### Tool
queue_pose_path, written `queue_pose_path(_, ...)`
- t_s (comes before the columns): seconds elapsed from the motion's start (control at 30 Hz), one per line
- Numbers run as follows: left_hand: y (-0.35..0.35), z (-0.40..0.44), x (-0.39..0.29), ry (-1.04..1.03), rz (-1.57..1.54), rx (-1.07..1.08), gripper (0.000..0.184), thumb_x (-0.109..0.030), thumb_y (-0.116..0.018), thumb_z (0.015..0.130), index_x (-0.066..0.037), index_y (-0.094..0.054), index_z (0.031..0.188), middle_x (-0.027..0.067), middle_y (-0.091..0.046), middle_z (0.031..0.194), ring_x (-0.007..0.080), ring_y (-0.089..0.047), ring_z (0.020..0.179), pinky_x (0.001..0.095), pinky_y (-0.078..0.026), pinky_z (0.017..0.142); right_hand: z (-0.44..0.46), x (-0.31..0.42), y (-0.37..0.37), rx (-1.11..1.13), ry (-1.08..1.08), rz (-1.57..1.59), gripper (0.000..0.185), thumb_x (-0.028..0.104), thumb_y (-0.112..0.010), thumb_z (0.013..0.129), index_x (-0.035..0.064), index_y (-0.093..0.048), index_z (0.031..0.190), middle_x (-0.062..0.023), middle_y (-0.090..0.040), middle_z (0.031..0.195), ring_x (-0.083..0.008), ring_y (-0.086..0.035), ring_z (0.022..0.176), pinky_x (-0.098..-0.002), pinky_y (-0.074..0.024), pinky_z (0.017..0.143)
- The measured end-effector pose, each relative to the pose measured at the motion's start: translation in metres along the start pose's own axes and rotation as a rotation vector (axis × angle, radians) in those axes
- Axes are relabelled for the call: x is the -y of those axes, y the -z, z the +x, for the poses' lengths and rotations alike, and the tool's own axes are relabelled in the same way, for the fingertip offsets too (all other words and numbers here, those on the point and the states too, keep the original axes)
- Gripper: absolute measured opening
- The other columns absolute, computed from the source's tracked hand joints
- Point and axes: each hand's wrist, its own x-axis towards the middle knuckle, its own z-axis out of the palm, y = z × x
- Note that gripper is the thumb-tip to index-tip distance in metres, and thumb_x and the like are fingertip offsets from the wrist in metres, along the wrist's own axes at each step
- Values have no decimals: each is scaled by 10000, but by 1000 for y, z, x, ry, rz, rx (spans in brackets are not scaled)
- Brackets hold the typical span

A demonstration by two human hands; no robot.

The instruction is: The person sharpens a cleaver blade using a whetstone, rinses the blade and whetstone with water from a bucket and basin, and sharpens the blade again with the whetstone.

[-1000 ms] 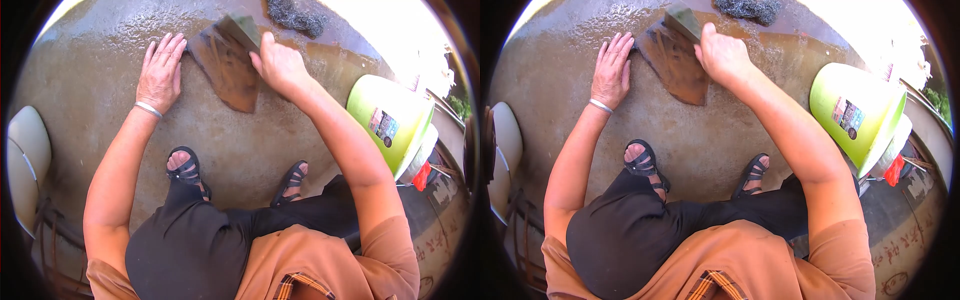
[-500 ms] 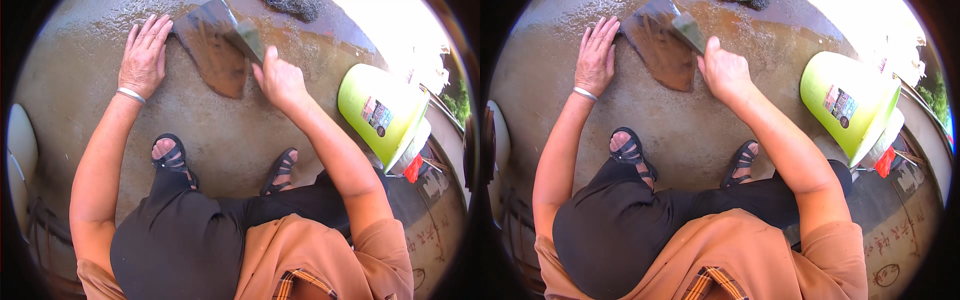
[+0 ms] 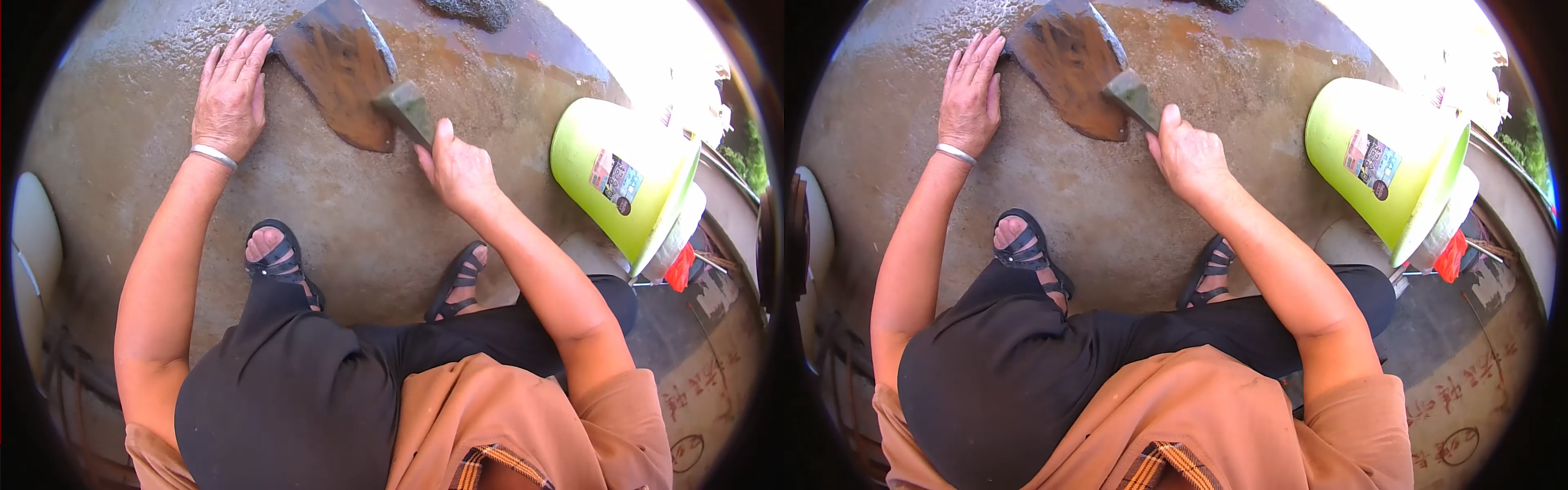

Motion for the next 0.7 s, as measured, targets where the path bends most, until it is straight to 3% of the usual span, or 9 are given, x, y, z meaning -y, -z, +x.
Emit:
queue_pose_path(0.1, 0, -3, -3, -14, 30, 15, 513, -13, -505, 860, -106, -418, 1357, 55, -424, 1416, 246, -367, 1330, 412, -262, 1119, 16, 14, 16, -48, -111, 57, 337, 296, -545, 904, -1, -397, 961, -199, -640, 719, -380, -651, 664, -466, -527, 585)
queue_pose_path(0.4, 1, 0, 1, -32, -8, -12, 503, -13, -501, 864, -88, -423, 1355, 71, -438, 1406, 247, -383, 1321, 407, -268, 1116, -29, 5, 8, 167, -193, 39, 351, 283, -557, 891, -13, -387, 973, -216, -642, 705, -396, -649, 673, -464, -529, 618)
queue_pose_path(0.5, -1, 1, 0, -35, -15, -26, 502, -11, -502, 861, -82, -426, 1352, 76, -441, 1402, 248, -386, 1319, 406, -272, 1112, -15, 1, 16, 61, -77, 39, 337, 279, -561, 889, -15, -411, 957, -200, -651, 714, -383, -658, 700, -459, -526, 623)
queue_pose_path(0.6, 2, 4, 9, -35, 25, -23, 502, -8, -499, 858, -81, -428, 1349, 79, -444, 1400, 251, -389, 1316, 406, -276, 1108, 16, 15, 17, 6, -145, 36, 329, 273, -561, 889, -18, -422, 949, -201, -656, 728, -365, -665, 711, -452, -528, 624)
queue_pose_path(0.7, -1, 1, 4, -68, -7, -30, 488, -16, -493, 860, -81, -435, 1340, 83, -454, 1389, 255, -391, 1313, 408, -282, 1104, 53, 19, 35, -175, -34, 94, 352, 292, -548, 902, -32, -428, 971, -233, -646, 755, -391, -649, 731, -475, -522, 631)
